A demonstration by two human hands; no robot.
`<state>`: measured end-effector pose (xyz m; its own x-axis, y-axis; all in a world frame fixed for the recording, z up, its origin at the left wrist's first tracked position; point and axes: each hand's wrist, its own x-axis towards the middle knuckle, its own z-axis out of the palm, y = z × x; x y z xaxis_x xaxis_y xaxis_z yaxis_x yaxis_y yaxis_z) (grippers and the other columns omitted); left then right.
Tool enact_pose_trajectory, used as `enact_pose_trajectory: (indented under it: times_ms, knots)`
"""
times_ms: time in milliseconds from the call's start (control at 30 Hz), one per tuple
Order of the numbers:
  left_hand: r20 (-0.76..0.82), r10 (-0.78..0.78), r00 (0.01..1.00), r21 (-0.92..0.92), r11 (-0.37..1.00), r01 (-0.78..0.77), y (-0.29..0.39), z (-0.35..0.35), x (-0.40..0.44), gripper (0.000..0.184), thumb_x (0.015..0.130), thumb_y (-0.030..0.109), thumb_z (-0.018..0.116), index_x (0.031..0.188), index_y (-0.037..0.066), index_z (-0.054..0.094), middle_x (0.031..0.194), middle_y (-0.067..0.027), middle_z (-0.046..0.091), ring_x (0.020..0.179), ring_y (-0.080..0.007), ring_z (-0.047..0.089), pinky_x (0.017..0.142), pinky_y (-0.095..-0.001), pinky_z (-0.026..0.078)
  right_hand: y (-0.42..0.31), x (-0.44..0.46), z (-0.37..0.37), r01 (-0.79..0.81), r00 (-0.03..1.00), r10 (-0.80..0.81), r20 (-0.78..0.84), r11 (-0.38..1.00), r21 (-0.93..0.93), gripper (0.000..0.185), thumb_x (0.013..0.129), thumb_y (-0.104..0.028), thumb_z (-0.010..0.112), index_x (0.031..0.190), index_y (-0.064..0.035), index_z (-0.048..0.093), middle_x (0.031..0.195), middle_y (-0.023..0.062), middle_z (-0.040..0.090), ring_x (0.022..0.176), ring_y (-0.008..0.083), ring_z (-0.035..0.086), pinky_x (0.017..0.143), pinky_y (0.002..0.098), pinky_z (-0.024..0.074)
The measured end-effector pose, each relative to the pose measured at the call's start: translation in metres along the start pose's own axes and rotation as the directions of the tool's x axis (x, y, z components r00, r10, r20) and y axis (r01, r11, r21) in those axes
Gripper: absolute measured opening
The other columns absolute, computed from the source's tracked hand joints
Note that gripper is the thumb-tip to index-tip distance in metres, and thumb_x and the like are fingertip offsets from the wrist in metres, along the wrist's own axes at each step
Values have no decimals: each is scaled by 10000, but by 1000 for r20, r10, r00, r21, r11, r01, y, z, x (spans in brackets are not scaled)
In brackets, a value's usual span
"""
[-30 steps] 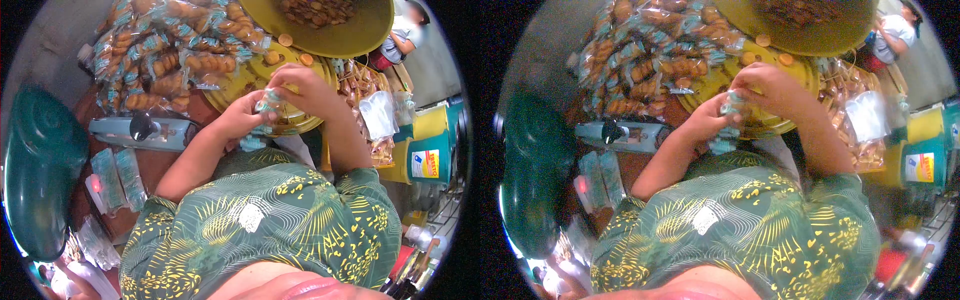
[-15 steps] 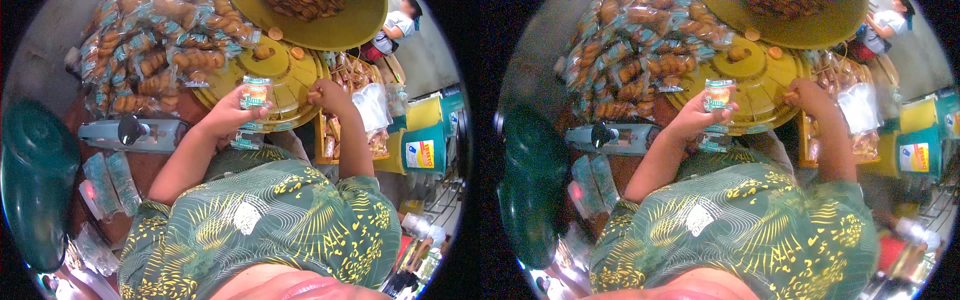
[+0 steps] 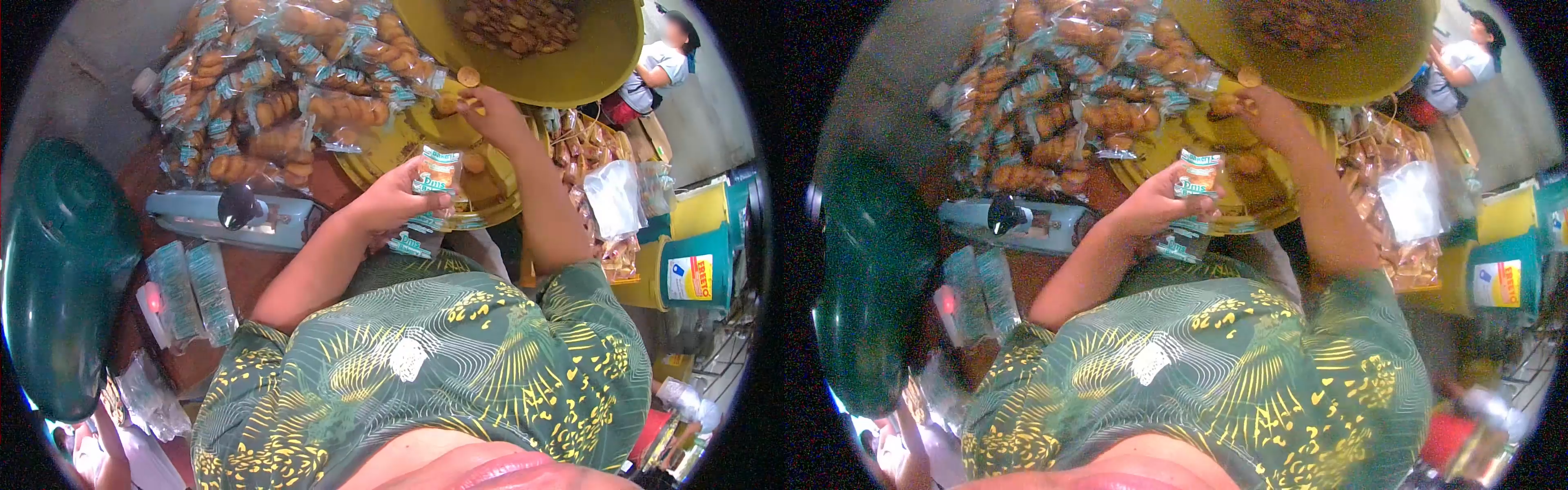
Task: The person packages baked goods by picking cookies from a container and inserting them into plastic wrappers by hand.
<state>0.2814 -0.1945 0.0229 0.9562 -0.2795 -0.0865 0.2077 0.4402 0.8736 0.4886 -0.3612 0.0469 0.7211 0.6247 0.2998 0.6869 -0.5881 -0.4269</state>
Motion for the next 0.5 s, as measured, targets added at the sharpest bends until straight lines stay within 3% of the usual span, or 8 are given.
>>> enact_pose_trajectory:
  times_ms: [100, 200, 333, 400, 500]
  knots:
    - [30, 60, 998, 42, 997, -62, -5, -7, 3, 473, 879, 116, 717, 1291, 84, 488, 1099, -34, 651, 917, -114, 628, 807, -297, 531, -27, 20, 15, -82, 969, 124, 212, 977, -196, 325, 871, -243, 683, 1124, -40, 661, 1030, 176, 650, 975, 303, 645, 840, 387, 521]
    - [58, 100, 993, 89, 991, -105, -6, -10, 6, 446, 880, 123, 716, 1263, 80, 491, 1101, -30, 652, 900, -102, 622, 804, -292, 530, -33, 22, 22, -109, 976, 154, 153, 958, -264, 334, 858, -195, 669, 1165, -63, 645, 1078, 170, 621, 1002, 310, 622, 844, 381, 513]
    - [29, 107, 994, 103, 989, -109, -5, -10, 6, 459, 870, 141, 730, 1262, 86, 497, 1088, -15, 658, 882, -87, 616, 780, -275, 520, -26, 3, 16, 9, 999, 2, -46, 970, 243, 251, 902, -131, 617, 1141, -56, 618, 1129, 96, 598, 996, 228, 602, 835, 338, 494]
    - [28, 95, 995, 113, 989, -97, -1, -9, 6, 462, 866, 146, 735, 1258, 84, 499, 1072, -14, 663, 867, -89, 619, 769, -276, 520, -42, -15, -6, 36, 998, -1, -65, 841, 539, 196, 927, -111, 598, 1112, -47, 601, 1122, 53, 588, 972, 169, 591, 833, 308, 483]
    - [30, 47, 998, 87, 995, -50, 4, -3, 1, 470, 858, 156, 743, 1254, 82, 501, 1053, -16, 669, 845, -95, 626, 755, -278, 522, -53, -34, -27, -45, 986, -107, 125, 558, 829, 155, 958, -175, 607, 1036, -41, 608, 980, 13, 611, 953, 117, 571, 862, 292, 474]
